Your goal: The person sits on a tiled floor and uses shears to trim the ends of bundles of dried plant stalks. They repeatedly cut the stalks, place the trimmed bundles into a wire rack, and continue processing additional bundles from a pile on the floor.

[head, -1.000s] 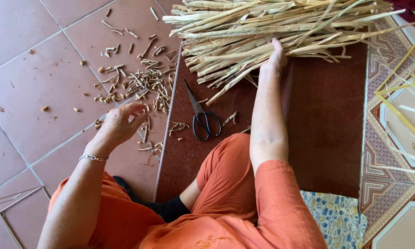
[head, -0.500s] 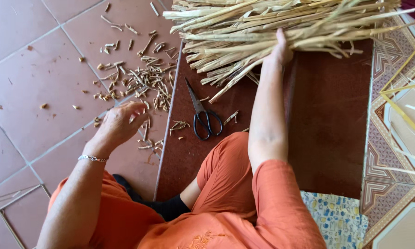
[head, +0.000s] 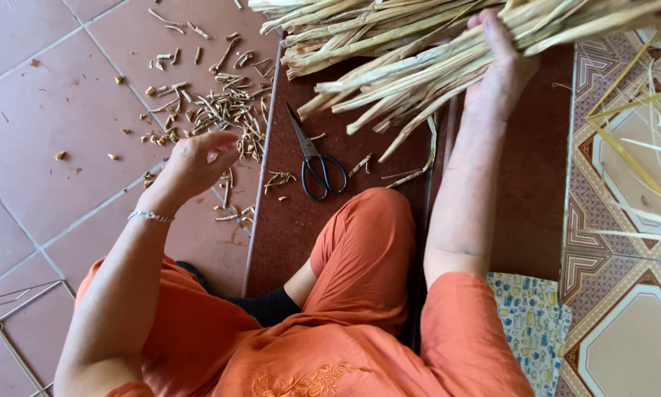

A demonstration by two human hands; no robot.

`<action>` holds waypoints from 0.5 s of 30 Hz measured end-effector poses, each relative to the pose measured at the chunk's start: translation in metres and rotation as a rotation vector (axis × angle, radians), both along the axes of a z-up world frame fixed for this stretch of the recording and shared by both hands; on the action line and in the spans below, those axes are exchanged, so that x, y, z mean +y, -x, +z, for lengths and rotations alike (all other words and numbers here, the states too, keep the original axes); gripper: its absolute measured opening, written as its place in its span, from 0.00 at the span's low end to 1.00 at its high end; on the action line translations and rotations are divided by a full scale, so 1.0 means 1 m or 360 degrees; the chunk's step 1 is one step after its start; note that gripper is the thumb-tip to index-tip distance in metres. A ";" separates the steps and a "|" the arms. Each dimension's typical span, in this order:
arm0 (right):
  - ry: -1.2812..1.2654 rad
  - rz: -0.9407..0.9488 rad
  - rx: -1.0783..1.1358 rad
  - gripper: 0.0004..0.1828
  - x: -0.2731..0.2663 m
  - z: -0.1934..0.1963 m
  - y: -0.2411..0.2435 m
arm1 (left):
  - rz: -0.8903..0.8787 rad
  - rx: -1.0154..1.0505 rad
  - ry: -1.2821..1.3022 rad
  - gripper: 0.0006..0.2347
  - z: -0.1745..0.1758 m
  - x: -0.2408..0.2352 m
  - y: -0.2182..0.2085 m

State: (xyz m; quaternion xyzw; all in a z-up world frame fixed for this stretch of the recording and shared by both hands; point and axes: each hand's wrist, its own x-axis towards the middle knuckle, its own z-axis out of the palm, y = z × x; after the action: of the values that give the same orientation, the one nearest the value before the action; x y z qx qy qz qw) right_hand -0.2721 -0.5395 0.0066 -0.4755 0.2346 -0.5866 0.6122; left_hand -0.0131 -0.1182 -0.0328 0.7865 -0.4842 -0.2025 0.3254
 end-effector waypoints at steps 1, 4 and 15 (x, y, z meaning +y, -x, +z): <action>0.0043 0.0002 -0.0008 0.19 0.004 0.009 0.001 | -0.0014 -0.0005 0.0049 0.14 0.001 -0.003 0.000; 0.0234 -0.0046 0.0074 0.27 0.020 0.027 0.007 | -0.0076 0.0058 0.0179 0.16 0.002 -0.020 0.011; 0.0405 0.0493 0.0452 0.24 0.110 0.026 -0.007 | -0.0424 0.0281 0.0745 0.51 -0.009 -0.162 0.088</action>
State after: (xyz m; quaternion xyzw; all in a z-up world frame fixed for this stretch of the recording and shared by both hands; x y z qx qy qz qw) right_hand -0.2648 -0.4294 0.0328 -0.6567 0.1667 -0.4378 0.5910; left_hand -0.1012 -0.2798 -0.0423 0.5987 -0.5868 -0.1939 0.5095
